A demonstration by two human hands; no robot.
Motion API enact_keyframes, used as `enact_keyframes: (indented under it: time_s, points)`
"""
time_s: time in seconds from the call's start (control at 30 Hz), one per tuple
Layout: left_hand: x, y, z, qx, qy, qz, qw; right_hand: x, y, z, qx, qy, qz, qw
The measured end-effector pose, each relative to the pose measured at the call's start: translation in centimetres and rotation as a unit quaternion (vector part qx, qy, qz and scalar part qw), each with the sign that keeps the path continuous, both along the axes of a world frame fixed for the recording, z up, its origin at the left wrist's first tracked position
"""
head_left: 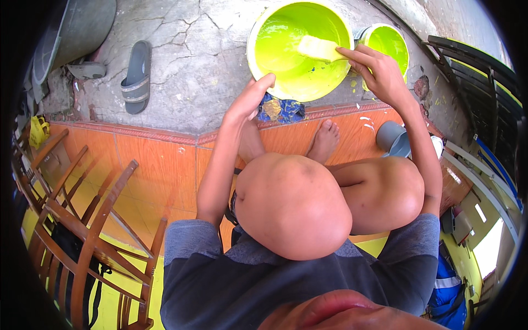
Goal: The person retrieves a cloth and a cup, fills the cup with water from a tap, then pours the water into a bucket of yellow paint. The person sits on the floor and stirs the paint with a brush, transferring some paint between buckets.
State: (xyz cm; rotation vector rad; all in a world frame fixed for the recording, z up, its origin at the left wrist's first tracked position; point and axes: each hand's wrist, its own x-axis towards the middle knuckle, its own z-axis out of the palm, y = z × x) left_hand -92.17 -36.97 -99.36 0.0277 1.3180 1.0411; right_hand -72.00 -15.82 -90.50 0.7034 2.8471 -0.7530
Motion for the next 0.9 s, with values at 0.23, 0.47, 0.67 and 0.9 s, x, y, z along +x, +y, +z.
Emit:
enact_keyframes:
  time_s: [0.23,0.47,0.67,0.9]
  points:
    - [-2.6,0.4,-2.2,-0.009,-0.023,-0.067,0.997,2.5,1.0,-1.1,0.068,0.026,0.011,0.997]
    - [-4.8,0.4,-3.2,-0.028,0.022,-0.119,0.992,3.5,1.5,-1.2,0.039,0.05,-0.016,0.998]
    - [-6.5,1.2,-2.4,-0.003,0.003,-0.074,0.997,2.0,1.3,-2.3,0.027,0.027,0.067,0.997]
    - [-5.0,0.5,-2.8,0.045,0.082,-0.059,0.994,0.4,4.9,-1.9,0.035,-0.011,0.092,0.995]
